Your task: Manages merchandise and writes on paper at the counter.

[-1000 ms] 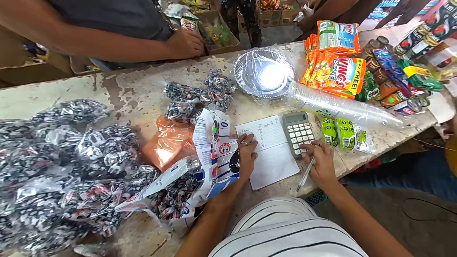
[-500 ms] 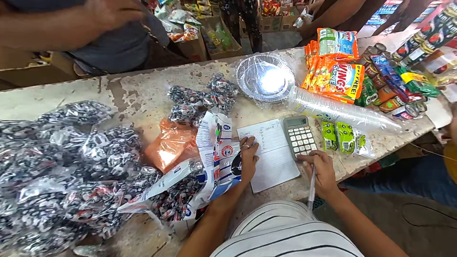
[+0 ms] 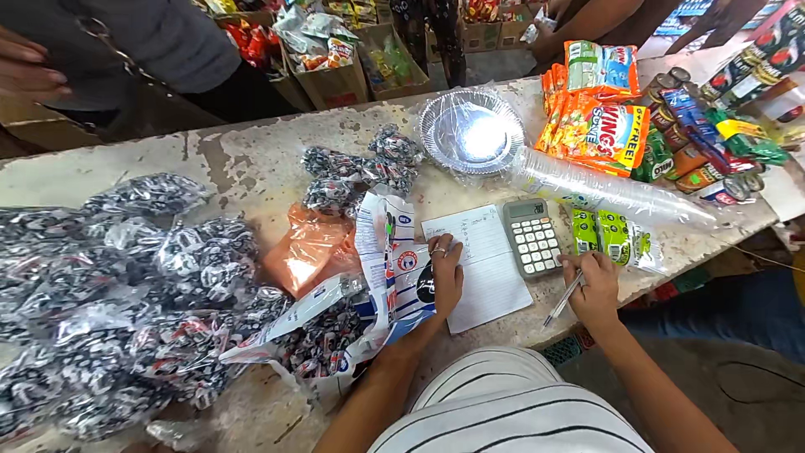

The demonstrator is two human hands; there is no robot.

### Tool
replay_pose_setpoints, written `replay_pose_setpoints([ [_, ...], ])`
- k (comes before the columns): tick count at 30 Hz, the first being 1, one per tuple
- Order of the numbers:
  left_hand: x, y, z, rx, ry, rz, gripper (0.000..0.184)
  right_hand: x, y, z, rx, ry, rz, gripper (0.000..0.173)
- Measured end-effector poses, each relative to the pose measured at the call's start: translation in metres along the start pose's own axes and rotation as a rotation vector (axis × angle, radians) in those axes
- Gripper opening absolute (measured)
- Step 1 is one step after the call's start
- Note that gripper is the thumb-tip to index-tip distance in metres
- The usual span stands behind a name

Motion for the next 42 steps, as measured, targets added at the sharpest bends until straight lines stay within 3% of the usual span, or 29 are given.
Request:
replay_pose_setpoints([
  [4,0.0,0.0,-0.003,0.013,-0.022,-0.033,0.029,0.005,-0.003,0.002,0.074,0.009,-0.017,0.023],
  [10,-0.001,-0.001,-0.004,0.063,-0.017,-0.077,0.029,0.013,0.006,0.01,0.505,-0.048,-0.125,0.027],
  [15,0.0,0.003,-0.005,0.076,-0.024,-0.114,0.03,0.015,0.014,-0.001,0.381,0.041,-0.063,0.027],
  [22,0.001,0.003,-0.005,0.094,-0.045,-0.143,0.029,0.016,0.044,0.002,0.353,0.038,0.071,0.024],
  [26,0.002,-0.001,-0.004,0.08,-0.017,-0.09,0.03,0.017,0.04,-0.012,0.203,0.152,0.077,0.024],
  [30,0.003,-0.003,-0.002,0.069,0.01,-0.063,0.03,0.033,0.039,-0.009,0.195,0.04,0.074,0.023],
  [33,0.003,0.002,-0.005,0.091,-0.007,-0.086,0.03,0.039,0.034,-0.018,0.086,0.081,0.045,0.023],
  [42,0.005,-0.003,-0.004,0.071,-0.011,-0.062,0.03,0.039,0.042,-0.019,0.213,0.101,0.067,0.022],
])
Point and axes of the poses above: each hand's wrist, its own x-axis towards the middle knuckle, its own z-axis out of the back of the hand, y = z × x, the point moved 1 cm from there along x, towards the middle knuckle
